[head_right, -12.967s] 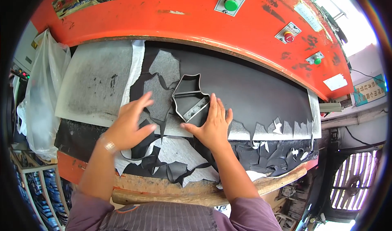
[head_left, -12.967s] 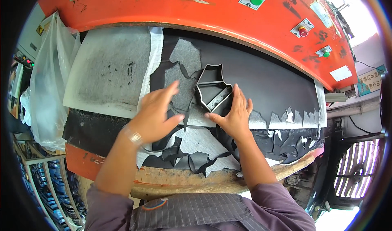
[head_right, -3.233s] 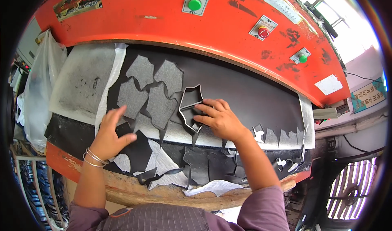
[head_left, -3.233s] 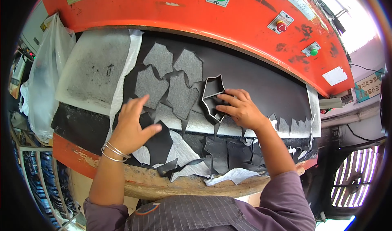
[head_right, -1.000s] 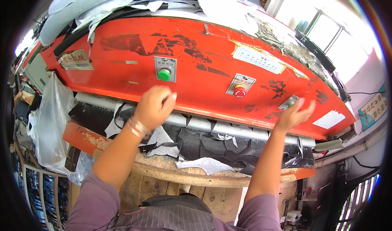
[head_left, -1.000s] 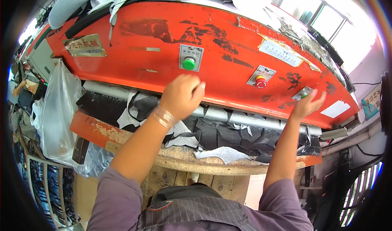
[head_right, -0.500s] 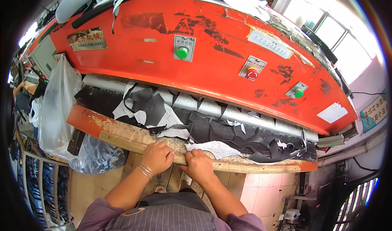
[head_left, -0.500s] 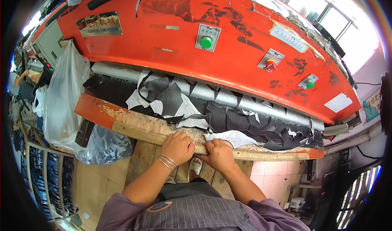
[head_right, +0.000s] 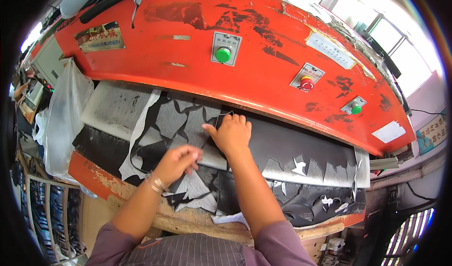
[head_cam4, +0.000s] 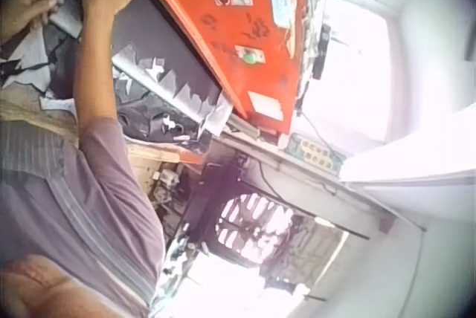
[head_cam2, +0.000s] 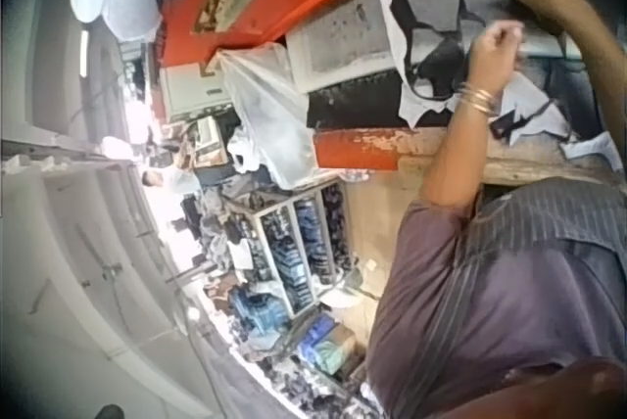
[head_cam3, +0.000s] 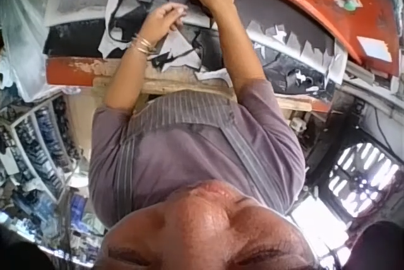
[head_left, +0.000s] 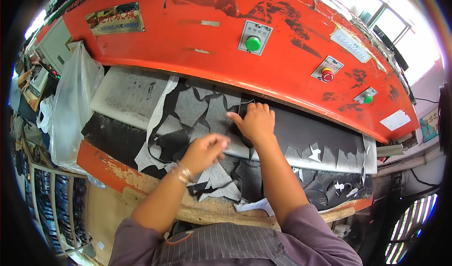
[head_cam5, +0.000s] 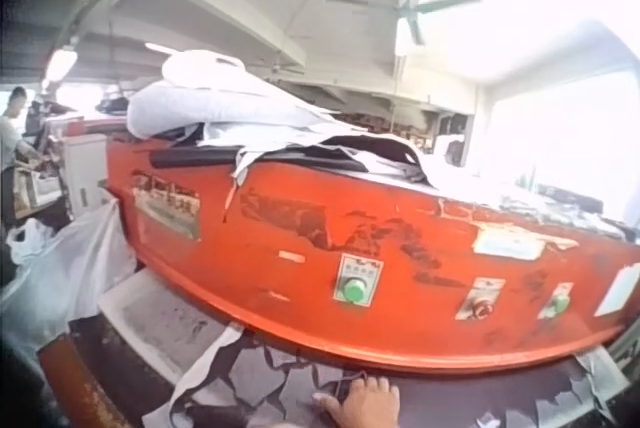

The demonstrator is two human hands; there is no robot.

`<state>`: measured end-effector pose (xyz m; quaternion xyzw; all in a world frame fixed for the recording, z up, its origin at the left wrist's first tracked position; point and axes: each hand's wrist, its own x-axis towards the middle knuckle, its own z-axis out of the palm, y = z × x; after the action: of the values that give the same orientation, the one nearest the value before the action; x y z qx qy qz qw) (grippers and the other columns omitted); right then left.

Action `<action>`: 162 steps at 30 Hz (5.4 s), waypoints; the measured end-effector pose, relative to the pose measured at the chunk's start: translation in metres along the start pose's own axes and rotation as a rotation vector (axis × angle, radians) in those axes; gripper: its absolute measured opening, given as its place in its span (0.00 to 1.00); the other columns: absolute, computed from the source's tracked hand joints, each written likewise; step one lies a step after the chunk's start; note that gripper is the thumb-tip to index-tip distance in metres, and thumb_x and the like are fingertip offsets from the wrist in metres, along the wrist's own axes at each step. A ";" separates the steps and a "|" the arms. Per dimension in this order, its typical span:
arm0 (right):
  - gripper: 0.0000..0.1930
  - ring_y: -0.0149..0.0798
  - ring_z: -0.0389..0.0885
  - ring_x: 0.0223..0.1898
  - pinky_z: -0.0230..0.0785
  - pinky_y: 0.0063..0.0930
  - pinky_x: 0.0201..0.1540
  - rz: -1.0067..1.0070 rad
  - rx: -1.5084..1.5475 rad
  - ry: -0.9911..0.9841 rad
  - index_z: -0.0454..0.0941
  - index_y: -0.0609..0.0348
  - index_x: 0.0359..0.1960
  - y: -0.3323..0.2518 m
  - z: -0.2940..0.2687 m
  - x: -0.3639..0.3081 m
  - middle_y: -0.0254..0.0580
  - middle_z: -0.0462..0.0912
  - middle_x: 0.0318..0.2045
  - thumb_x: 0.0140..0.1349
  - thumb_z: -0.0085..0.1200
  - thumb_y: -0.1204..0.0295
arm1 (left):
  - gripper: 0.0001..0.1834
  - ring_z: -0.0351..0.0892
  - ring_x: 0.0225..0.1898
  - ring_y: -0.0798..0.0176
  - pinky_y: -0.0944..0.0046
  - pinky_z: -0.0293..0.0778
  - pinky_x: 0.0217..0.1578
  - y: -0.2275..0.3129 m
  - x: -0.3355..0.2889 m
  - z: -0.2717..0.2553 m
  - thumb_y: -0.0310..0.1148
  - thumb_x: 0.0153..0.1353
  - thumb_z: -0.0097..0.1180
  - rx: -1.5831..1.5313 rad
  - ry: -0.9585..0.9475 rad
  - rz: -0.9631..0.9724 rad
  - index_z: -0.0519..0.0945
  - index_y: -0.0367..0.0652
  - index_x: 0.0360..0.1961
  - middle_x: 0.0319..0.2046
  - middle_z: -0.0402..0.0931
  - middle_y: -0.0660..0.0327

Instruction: Using a hydraulic press with a metal die to cut out shoe upper patterns from a sheet of black leather.

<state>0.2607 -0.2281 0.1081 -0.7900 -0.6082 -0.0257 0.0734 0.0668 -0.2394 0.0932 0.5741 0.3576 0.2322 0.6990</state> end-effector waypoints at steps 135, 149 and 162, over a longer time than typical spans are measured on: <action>0.09 0.30 0.76 0.42 0.66 0.26 0.45 -0.089 1.628 -0.247 0.64 0.59 0.42 0.106 -0.002 -0.049 0.47 0.80 0.45 0.65 0.52 0.73 | 0.48 0.79 0.36 0.68 0.68 0.74 0.34 -0.016 0.148 0.032 0.46 0.59 0.61 0.112 0.033 0.373 0.45 0.44 0.71 0.69 0.46 0.44; 0.07 0.43 0.75 0.51 0.68 0.35 0.51 -0.790 0.077 -0.148 0.75 0.58 0.35 0.220 0.037 -0.013 0.38 0.79 0.49 0.55 0.50 0.78 | 0.26 0.78 0.50 0.47 0.54 0.73 0.52 -0.006 0.270 0.047 0.45 0.51 0.67 0.999 0.273 -0.122 0.79 0.37 0.44 0.45 0.79 0.48; 0.47 0.63 0.53 0.67 0.45 0.53 0.65 0.064 0.302 0.088 0.65 0.54 0.61 0.154 0.085 -0.066 0.65 0.60 0.62 0.39 0.69 0.46 | 0.15 0.78 0.34 0.65 0.64 0.73 0.37 -0.073 0.147 0.042 0.32 0.56 0.63 0.216 0.380 0.459 0.75 0.37 0.41 0.32 0.80 0.55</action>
<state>0.3883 -0.3172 0.0029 -0.7870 -0.5759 0.0337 0.2189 0.1869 -0.1750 -0.0079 0.6570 0.3657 0.4478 0.4839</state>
